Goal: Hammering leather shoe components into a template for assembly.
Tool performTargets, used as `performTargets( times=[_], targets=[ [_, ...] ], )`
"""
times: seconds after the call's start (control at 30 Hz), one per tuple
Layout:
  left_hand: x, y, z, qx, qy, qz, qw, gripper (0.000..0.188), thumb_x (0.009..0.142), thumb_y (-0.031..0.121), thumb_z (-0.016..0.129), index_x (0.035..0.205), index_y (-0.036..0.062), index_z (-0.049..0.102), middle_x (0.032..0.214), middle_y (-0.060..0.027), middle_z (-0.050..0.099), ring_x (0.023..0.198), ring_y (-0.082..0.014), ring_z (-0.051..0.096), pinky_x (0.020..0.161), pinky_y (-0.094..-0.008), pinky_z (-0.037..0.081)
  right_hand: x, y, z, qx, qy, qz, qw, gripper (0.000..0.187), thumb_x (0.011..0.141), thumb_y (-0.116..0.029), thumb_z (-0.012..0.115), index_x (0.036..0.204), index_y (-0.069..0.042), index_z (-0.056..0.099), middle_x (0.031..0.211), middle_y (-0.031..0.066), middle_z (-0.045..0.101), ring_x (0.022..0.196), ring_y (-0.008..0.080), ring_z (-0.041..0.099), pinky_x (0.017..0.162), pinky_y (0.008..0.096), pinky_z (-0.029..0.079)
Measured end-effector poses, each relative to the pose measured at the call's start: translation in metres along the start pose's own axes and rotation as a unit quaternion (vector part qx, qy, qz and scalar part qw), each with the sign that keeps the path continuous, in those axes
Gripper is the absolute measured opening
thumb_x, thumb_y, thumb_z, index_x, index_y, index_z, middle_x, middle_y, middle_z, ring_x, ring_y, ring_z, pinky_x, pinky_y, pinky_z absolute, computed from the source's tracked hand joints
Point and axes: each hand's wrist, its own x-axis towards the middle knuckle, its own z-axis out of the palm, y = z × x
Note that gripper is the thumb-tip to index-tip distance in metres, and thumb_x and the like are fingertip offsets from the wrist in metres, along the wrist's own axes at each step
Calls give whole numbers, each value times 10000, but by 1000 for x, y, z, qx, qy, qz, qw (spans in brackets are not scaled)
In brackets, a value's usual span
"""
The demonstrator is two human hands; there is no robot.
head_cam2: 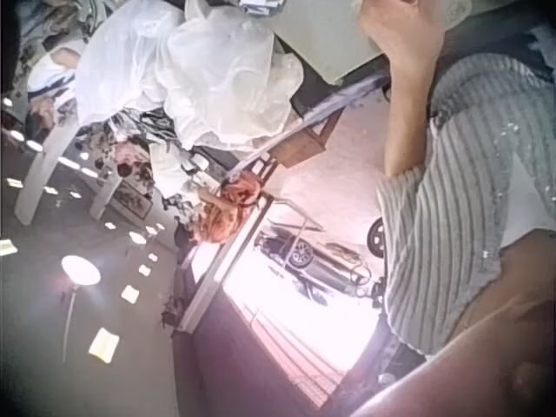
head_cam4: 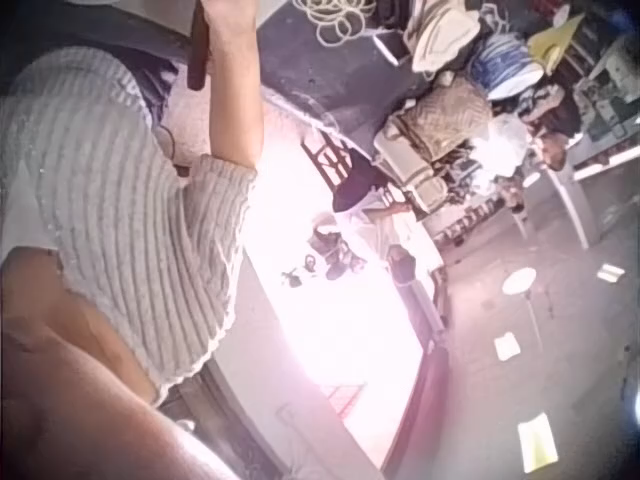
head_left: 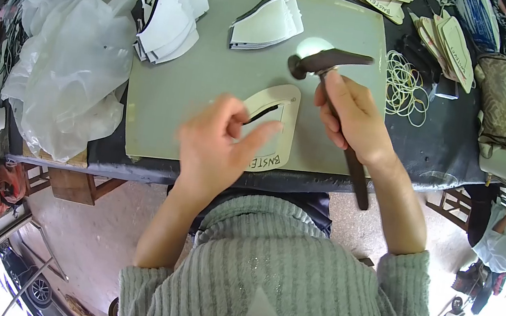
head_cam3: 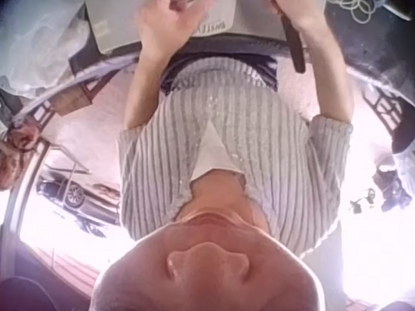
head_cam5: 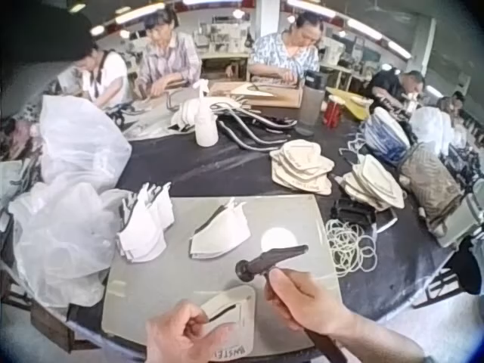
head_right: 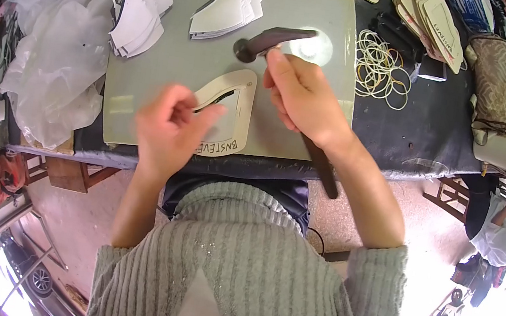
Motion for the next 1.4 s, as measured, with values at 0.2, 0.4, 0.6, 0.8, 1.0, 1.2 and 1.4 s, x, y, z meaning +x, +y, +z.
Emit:
performTargets(
  times=[0.2, 0.4, 0.6, 0.8, 1.0, 1.2, 1.4],
  targets=[
    [20, 6, 10, 209, -154, 6, 966, 470, 755, 462, 796, 726, 39, 593, 560, -92, 595, 544, -301, 639, 493, -407, 476, -3, 11, 25, 218, 23, -10, 976, 480, 1076, -439, 336, 953, -21, 538, 753, 66, 627, 540, 97, 579, 394, 202, 336],
    [30, 5, 8, 166, -167, 1, 972, 329, 753, 268, 759, 616, 35, 572, 557, -131, 595, 510, -300, 609, 494, -393, 459, -1, 13, 34, 182, 40, -34, 982, 421, 1083, -372, 342, 966, -12, 526, 857, 109, 676, 637, 121, 648, 391, 203, 368],
    [16, 16, 19, 300, -186, 90, 932, 328, 879, 328, 667, 763, 23, 631, 642, -166, 658, 613, -349, 681, 584, -444, 537, 3, 19, 41, 143, 50, -55, 987, 382, 1088, -312, 340, 945, -13, 530, 844, 108, 675, 631, 118, 653, 376, 205, 378],
    [25, -5, -68, -184, 45, -108, 976, 164, 866, 100, 594, 727, 25, 550, 556, -97, 537, 462, -147, 534, 461, -323, 450, -1, 17, 39, 151, 51, -39, 986, 357, 1084, -294, 350, 930, -16, 512, 862, 120, 677, 664, 156, 702, 369, 214, 389],
    [82, -11, -101, 334, 251, 112, 902, 185, 885, 177, 644, 761, 54, 583, 629, -101, 627, 512, -307, 615, 486, -398, 497, 2, 20, 33, 155, 46, -46, 986, 362, 1083, -295, 352, 930, -10, 516, 866, 133, 682, 662, 161, 702, 369, 216, 391],
    [107, -58, -53, 266, 172, 152, 936, 202, 888, 230, 692, 860, 53, 597, 755, -114, 649, 696, -315, 651, 613, -418, 512, -3, 20, 45, 185, 61, -57, 979, 364, 1081, -285, 374, 933, 7, 533, 913, 155, 700, 689, 165, 712, 372, 214, 404],
    [71, -36, -35, 82, 99, 123, 984, 218, 853, 198, 739, 883, 37, 596, 846, -110, 643, 758, -310, 631, 665, -421, 496, 0, 23, 36, 189, 66, -59, 978, 357, 1077, -288, 387, 941, 8, 532, 928, 152, 701, 715, 164, 716, 375, 215, 411]
  ],
)
